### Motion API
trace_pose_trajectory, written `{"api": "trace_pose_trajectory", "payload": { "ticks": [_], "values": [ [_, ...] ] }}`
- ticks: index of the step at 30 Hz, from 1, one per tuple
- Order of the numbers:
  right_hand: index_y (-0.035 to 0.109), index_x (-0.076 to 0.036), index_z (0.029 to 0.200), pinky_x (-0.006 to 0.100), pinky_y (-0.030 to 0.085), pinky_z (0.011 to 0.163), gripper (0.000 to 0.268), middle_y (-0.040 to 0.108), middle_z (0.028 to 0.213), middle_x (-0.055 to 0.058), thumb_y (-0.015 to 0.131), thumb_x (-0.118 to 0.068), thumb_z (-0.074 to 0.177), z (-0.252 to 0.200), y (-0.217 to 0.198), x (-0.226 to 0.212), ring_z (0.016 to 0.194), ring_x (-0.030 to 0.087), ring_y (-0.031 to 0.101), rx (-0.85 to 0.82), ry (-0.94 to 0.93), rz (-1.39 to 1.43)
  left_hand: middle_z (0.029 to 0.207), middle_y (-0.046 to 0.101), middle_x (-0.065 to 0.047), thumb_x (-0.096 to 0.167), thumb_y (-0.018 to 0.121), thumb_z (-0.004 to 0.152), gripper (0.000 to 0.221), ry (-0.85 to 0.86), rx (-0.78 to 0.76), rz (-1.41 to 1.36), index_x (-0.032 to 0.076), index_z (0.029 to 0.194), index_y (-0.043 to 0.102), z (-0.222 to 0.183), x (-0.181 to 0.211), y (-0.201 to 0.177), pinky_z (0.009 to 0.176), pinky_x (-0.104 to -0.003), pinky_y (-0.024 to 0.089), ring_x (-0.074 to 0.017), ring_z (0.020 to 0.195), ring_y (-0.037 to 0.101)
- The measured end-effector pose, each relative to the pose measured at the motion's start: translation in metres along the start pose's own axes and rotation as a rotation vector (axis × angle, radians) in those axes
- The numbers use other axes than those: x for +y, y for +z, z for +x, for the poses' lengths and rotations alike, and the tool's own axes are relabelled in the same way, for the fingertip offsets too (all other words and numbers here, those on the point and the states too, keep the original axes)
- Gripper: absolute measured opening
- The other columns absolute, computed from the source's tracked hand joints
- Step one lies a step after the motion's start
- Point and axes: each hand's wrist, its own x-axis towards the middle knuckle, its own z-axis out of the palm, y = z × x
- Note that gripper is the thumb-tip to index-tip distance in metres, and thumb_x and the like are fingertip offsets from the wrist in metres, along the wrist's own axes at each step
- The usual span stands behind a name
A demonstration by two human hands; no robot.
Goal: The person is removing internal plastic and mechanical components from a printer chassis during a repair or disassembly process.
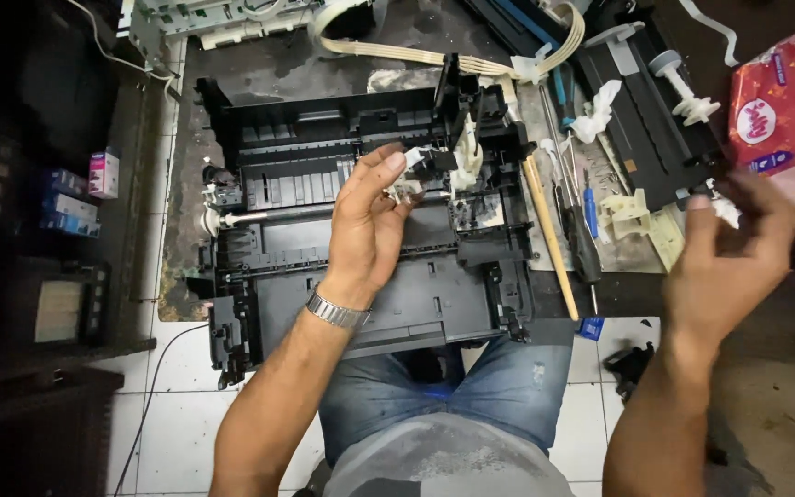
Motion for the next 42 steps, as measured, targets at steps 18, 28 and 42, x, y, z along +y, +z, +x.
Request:
{"api": "trace_pose_trajectory", "payload": {
  "ticks": [18, 28, 42],
  "values": [
    [0.066, -0.007, 0.121, 0.022, 0.054, 0.073, 0.045, 0.073, 0.095, 0.002, 0.087, -0.016, 0.082, -0.005, 0.062, -0.122, 0.081, 0.009, 0.065, -0.665, 0.400, 0.452, 0.128, 0.062, -0.014, 0.008, 0.076, 0.090, 0.045, 0.102, -0.205, -0.319, 0.007, 0.128, 0.052, -0.047, -0.051, 0.023, 0.102, -0.034, 0.051, -0.0239, 0.115, 0.060],
    [0.066, 0.002, 0.116, 0.032, 0.064, 0.076, 0.049, 0.067, 0.099, 0.014, 0.091, 0.005, 0.074, -0.012, 0.076, -0.075, 0.085, 0.018, 0.070, -0.629, 0.540, 0.874, 0.131, 0.065, -0.009, 0.009, 0.070, 0.100, 0.034, 0.165, -0.248, -0.308, 0.013, 0.126, 0.048, -0.045, -0.057, 0.032, 0.097, -0.027, 0.055, -0.0205, 0.121, 0.065],
    [0.064, 0.001, 0.131, 0.025, 0.062, 0.089, 0.053, 0.064, 0.110, 0.008, 0.085, -0.010, 0.084, -0.002, 0.071, -0.094, 0.096, 0.009, 0.064, -0.548, 0.571, 0.864, 0.122, 0.066, -0.009, 0.007, 0.079, 0.091, 0.046, 0.295, -0.175, -0.128, 0.013, 0.122, 0.045, -0.038, -0.063, 0.020, 0.096, -0.029, 0.050, -0.0160, 0.112, 0.063]
  ]
}}
